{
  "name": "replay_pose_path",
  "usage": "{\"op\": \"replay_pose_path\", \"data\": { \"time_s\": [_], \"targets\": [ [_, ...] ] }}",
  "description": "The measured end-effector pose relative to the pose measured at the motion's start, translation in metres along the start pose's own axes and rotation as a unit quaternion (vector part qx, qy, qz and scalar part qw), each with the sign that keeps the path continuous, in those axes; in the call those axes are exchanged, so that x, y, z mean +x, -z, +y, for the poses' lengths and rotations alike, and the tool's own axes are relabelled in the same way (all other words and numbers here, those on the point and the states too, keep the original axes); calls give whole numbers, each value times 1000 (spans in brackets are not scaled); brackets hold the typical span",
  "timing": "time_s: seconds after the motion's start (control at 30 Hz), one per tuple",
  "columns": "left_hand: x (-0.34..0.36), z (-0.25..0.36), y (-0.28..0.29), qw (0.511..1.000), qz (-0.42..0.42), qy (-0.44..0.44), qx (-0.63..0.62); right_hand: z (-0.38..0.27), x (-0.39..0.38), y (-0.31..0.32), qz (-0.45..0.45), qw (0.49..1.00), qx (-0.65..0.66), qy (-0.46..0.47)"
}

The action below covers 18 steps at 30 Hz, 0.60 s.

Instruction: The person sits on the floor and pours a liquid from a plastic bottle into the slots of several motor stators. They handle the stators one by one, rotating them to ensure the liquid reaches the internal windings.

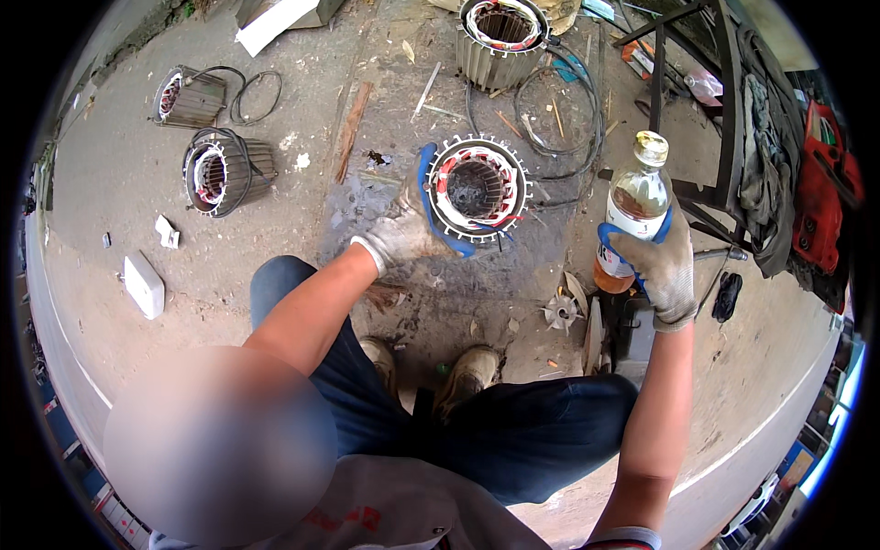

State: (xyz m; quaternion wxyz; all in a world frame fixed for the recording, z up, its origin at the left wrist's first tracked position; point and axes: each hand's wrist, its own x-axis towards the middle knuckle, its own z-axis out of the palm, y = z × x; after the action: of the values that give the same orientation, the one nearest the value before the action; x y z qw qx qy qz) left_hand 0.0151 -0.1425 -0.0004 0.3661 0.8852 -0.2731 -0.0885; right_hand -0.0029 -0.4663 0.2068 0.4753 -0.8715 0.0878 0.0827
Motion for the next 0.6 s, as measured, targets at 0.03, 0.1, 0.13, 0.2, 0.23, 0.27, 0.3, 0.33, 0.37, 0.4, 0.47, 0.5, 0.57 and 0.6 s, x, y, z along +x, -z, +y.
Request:
{"op": "replay_pose_path", "data": {
  "time_s": [0.03,0.1,0.13,0.2,0.23,0.27,0.3,0.33,0.37,0.4,0.47,0.5,0.57,0.6],
  "targets": [
    [8,7,-4,1000,11,-9,24,-5,-5,1,-27,999,-28,-26],
    [18,19,-10,996,36,-24,73,2,-14,-5,-31,994,-88,-51],
    [16,18,-16,995,72,-13,67,2,-18,-8,-36,990,-123,-63],
    [15,22,-22,995,82,22,54,2,-22,-14,-39,991,-117,-61],
    [17,26,-23,996,57,47,50,4,-24,-16,-37,990,-123,-61],
    [16,30,-21,996,69,46,42,7,-25,-17,-37,989,-130,-60],
    [17,33,-18,995,82,42,37,13,-26,-17,-45,989,-118,-72],
    [19,37,-14,994,96,38,32,15,-26,-16,-43,984,-161,-60],
    [18,37,-15,995,76,52,34,16,-25,-15,-42,977,-204,-48],
    [16,35,-15,996,53,67,38,17,-25,-16,-42,968,-243,-38],
    [13,32,-20,993,70,76,50,13,-19,-19,-50,950,-306,-31],
    [14,32,-19,993,67,81,47,10,-15,-20,-55,942,-329,-21],
    [14,34,-19,993,76,80,43,12,-13,-21,-54,929,-367,-7],
    [14,36,-17,993,86,74,43,14,-13,-21,-55,925,-377,-1]
  ]
}}
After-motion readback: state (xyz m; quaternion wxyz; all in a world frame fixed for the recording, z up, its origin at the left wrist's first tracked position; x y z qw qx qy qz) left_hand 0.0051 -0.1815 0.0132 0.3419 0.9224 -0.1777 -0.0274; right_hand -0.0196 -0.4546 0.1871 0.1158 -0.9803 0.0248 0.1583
